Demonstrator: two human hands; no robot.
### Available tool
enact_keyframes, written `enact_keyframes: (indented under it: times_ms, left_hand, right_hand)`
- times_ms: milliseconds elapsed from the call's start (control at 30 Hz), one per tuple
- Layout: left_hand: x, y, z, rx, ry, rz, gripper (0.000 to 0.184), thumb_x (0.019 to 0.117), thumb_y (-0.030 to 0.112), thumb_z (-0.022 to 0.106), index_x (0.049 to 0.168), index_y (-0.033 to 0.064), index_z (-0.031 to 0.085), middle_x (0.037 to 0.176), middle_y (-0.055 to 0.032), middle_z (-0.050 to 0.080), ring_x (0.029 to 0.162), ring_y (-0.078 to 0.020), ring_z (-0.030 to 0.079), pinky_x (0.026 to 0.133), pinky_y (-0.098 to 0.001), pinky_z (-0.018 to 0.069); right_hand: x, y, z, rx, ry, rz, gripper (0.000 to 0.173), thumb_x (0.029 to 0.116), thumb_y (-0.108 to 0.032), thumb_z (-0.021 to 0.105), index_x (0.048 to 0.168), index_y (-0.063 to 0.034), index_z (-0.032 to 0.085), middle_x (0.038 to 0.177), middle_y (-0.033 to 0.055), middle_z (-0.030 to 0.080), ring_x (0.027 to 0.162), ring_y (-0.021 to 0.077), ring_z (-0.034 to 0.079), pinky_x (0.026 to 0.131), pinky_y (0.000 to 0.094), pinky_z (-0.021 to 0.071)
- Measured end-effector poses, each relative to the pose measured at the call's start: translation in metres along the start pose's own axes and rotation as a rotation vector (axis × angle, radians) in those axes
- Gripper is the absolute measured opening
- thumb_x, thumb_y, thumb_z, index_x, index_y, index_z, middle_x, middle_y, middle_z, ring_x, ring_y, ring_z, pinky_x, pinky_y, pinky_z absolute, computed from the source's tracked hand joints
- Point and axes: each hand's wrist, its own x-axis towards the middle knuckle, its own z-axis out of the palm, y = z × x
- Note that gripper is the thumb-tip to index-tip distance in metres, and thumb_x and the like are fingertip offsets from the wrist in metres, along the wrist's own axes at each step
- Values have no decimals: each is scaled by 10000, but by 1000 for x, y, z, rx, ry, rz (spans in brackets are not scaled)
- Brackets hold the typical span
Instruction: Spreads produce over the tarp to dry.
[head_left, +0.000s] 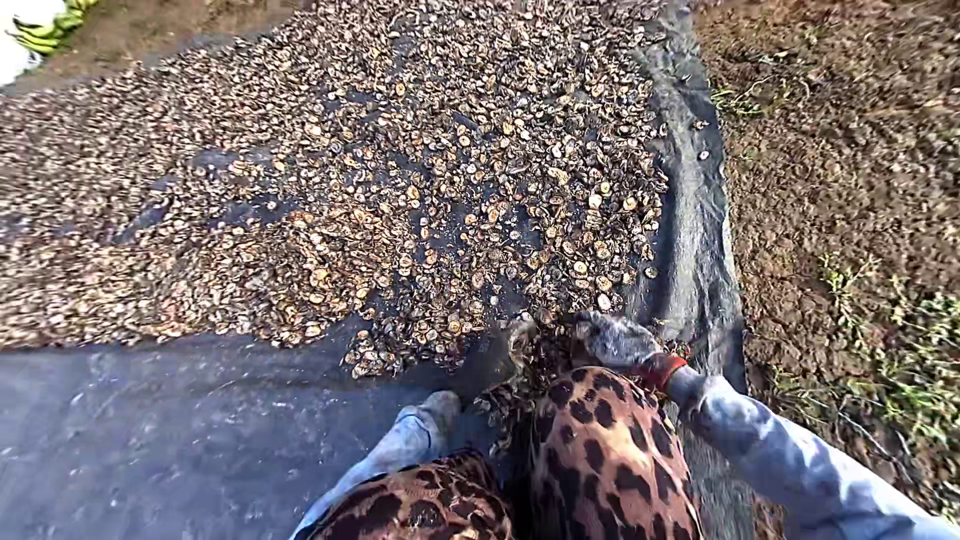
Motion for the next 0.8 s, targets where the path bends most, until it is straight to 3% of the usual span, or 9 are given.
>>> enact_keyframes:
  times_ms: [100,133,267,333,400,467,600,700,800]
  left_hand:
    - [33,-1,-64,-49,221,101,908,795,28,837,1578,146,392,1500,-212,514,1338,-379,541,1109,-579,441]
    - [39,2,-88,-53,290,116,898,811,9,813,1584,153,378,1495,-210,522,1321,-381,558,1089,-592,452]
    - [60,19,-155,29,503,128,556,956,232,725,1454,99,520,1285,-200,659,1122,-336,672,972,-566,529]
    - [65,20,-160,220,399,46,736,963,432,694,1580,180,381,1484,-222,529,1331,-407,549,1093,-627,428]
    - [76,13,-135,463,274,13,877,898,644,656,1612,260,320,1578,-288,368,1353,-517,477,1031,-717,425]
    - [88,10,-80,560,182,22,901,845,745,631,1598,340,348,1645,-271,263,1455,-552,310,1078,-766,315]
    - [81,23,40,366,31,55,892,921,637,608,1643,244,263,1699,-253,104,1556,-510,36,1193,-743,36]
    - [25,41,60,311,-313,-17,694,1051,236,579,1642,158,225,1718,-134,156,1584,-351,134,1261,-547,152]
    - [10,-71,135,245,-152,332,649,953,181,671,1535,21,432,1623,-267,328,1520,-475,248,1212,-676,183]
  right_hand:
    - [75,6,-18,170,259,-242,386,1029,-309,591,1287,-24,629,1049,195,715,883,280,707,771,460,588]
    - [89,-14,-31,304,269,-212,407,1023,-336,616,1302,-40,601,1047,161,700,870,228,689,762,415,585]
    - [126,-60,-73,369,391,-121,558,1025,-298,621,1527,-124,451,1388,196,611,1244,319,612,1057,545,475]
    - [137,-62,-72,116,480,-67,546,1012,-398,600,1499,-167,514,1391,168,630,1292,355,592,1068,631,438]
    - [149,-41,-54,-210,483,-185,493,960,-436,644,1383,-183,632,1359,143,655,1298,352,585,1066,648,426]
    - [157,2,-29,-519,437,-399,589,839,-422,757,1383,-222,651,1490,197,544,1426,460,418,1142,732,261]
    - [158,59,-47,-673,542,-375,689,908,-468,673,1552,-351,456,1684,163,273,1567,439,154,1203,726,117]
    - [135,69,-48,-600,570,-240,782,893,-452,698,1596,-378,361,1712,191,148,1567,491,31,1145,808,94]
    - [74,60,-10,-621,299,-170,1014,771,-690,727,1625,-386,273,1707,255,37,1558,514,-33,1157,809,10]
